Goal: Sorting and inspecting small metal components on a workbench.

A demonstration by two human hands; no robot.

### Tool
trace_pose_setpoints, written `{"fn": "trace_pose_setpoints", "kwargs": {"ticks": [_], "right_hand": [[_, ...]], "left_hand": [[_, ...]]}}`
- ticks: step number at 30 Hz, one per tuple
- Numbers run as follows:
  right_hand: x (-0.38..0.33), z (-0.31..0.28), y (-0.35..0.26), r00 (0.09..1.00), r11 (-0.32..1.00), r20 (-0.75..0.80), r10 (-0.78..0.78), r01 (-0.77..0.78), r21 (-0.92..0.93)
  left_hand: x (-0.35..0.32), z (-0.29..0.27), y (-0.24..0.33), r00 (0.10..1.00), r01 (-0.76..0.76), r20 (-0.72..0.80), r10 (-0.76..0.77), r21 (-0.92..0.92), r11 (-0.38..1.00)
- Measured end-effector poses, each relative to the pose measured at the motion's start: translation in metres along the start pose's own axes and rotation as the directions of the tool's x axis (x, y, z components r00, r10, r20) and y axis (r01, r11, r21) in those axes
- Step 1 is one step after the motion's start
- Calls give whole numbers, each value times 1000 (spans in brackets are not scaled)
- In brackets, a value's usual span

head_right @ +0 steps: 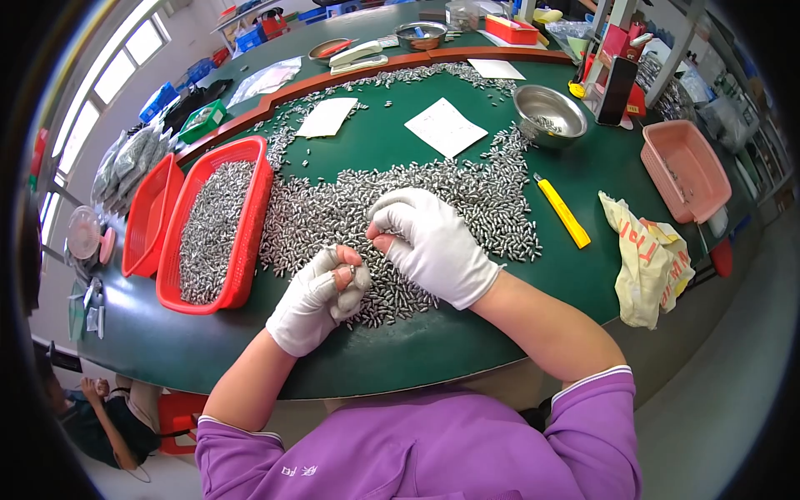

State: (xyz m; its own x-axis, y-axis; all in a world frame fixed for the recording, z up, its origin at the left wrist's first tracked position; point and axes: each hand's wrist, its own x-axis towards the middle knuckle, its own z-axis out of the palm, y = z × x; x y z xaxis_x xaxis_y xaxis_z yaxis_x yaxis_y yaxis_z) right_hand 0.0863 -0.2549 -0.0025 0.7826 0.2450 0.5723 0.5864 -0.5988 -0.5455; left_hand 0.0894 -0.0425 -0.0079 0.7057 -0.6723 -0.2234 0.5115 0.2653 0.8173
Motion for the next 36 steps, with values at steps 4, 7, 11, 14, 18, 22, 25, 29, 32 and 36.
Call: {"fn": "trace_pose_setpoints", "kwargs": {"ticks": [4,7,11,14,18,22,25,29,32,36], "right_hand": [[-3,1,-5,994,955,84,73,-94,280],[-3,2,-5,990,941,132,53,-94,326],[-4,5,-4,988,939,141,60,-104,328],[-4,5,-3,988,935,145,56,-103,340],[-3,6,-5,991,919,136,10,-63,388],[-2,6,-4,991,921,118,-65,14,389],[-3,7,-4,994,936,85,-67,33,351],[-1,4,-5,994,957,20,-105,96,273],[1,2,-6,981,955,8,-194,187,230],[3,2,-4,971,962,4,-238,235,137]], "left_hand": [[0,0,1,999,13,38,-12,-39,999],[0,-3,-1,998,22,59,-20,-28,999],[-1,-4,-3,999,10,35,-9,-17,1000],[0,-3,-2,999,20,43,-19,-14,1000],[1,-4,-2,998,45,41,-46,6,999],[0,-1,-2,999,38,18,-39,35,999],[0,-1,-2,999,27,19,-28,53,998],[-1,-3,-2,1000,29,0,-29,30,999],[0,-2,-1,1000,30,-3,-30,22,999],[0,-2,-2,1000,15,-2,-15,28,1000]]}}
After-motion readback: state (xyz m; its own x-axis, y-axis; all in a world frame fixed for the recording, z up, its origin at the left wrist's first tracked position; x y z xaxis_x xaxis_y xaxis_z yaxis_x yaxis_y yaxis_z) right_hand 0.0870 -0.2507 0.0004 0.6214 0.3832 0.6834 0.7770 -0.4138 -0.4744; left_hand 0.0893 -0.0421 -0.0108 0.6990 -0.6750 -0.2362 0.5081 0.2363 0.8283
